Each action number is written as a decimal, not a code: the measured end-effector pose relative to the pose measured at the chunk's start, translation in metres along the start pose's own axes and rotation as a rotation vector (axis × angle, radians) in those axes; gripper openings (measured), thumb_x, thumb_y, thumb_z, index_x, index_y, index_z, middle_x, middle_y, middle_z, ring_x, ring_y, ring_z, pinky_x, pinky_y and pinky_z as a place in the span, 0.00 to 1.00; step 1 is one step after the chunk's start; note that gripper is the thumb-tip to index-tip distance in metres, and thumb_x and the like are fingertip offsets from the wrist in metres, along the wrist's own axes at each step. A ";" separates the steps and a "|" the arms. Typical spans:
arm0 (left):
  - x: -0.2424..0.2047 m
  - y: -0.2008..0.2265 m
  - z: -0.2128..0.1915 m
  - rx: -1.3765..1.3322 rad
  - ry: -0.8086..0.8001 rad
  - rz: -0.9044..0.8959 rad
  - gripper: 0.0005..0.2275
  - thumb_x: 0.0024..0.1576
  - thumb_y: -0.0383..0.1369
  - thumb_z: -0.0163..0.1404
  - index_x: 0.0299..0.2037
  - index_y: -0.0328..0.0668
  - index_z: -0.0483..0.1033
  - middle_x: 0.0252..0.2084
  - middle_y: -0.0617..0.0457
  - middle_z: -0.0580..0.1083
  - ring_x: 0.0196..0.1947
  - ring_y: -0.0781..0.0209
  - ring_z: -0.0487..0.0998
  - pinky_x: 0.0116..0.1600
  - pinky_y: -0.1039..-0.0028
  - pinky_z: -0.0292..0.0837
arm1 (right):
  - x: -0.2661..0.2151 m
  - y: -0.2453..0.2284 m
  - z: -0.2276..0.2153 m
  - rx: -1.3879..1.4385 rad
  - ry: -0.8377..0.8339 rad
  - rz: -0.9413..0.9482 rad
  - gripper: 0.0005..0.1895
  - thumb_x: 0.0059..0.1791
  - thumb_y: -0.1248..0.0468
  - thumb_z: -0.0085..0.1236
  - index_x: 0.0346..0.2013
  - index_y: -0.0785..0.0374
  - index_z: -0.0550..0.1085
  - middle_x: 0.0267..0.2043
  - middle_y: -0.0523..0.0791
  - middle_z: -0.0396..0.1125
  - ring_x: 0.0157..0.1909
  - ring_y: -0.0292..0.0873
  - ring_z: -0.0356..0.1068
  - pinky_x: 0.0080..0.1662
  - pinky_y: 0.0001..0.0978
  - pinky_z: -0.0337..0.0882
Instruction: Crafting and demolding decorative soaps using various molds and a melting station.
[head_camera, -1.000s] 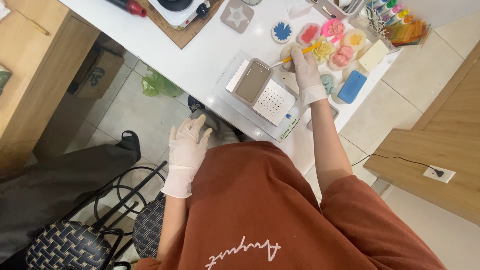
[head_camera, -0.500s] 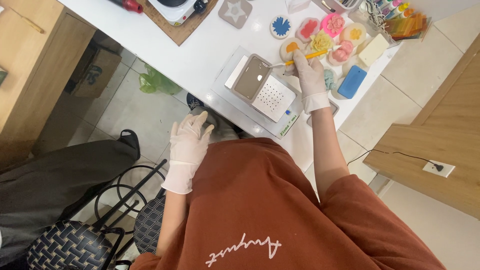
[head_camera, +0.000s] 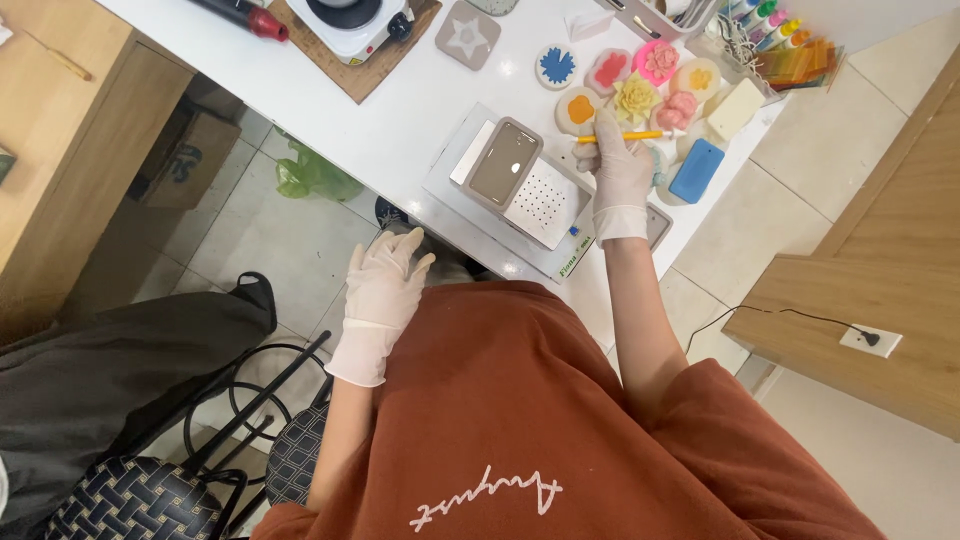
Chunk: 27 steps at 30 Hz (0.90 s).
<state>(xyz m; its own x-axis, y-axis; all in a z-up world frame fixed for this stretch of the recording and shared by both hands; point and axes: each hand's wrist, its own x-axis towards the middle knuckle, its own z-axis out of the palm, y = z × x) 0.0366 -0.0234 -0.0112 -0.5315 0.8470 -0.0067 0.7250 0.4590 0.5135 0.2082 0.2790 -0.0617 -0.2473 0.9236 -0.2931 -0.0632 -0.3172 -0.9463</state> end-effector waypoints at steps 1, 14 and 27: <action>0.003 0.002 -0.003 -0.002 0.000 0.004 0.17 0.60 0.39 0.54 0.59 0.48 0.75 0.51 0.52 0.76 0.59 0.46 0.72 0.66 0.48 0.58 | -0.001 0.000 -0.001 0.000 0.003 -0.003 0.14 0.54 0.56 0.59 0.38 0.66 0.77 0.27 0.47 0.74 0.24 0.37 0.69 0.30 0.27 0.69; 0.040 -0.010 -0.023 -0.062 -0.151 0.010 0.16 0.61 0.39 0.51 0.57 0.46 0.75 0.47 0.51 0.76 0.50 0.49 0.74 0.65 0.49 0.60 | -0.029 -0.041 0.031 0.577 0.007 0.238 0.09 0.54 0.58 0.61 0.42 0.58 0.72 0.26 0.38 0.66 0.23 0.34 0.61 0.44 0.38 0.74; 0.138 -0.067 -0.038 -0.048 -0.275 0.221 0.15 0.62 0.40 0.49 0.55 0.45 0.75 0.44 0.47 0.76 0.46 0.49 0.76 0.59 0.57 0.64 | -0.028 -0.026 0.119 0.809 0.121 0.461 0.16 0.50 0.48 0.64 0.29 0.52 0.68 0.14 0.34 0.54 0.16 0.32 0.54 0.50 0.37 0.77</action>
<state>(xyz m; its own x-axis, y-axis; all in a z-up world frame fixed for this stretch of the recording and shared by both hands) -0.1023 0.0521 -0.0137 -0.2217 0.9679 -0.1181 0.7842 0.2490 0.5683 0.1016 0.2353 -0.0122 -0.3162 0.6712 -0.6705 -0.6484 -0.6688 -0.3637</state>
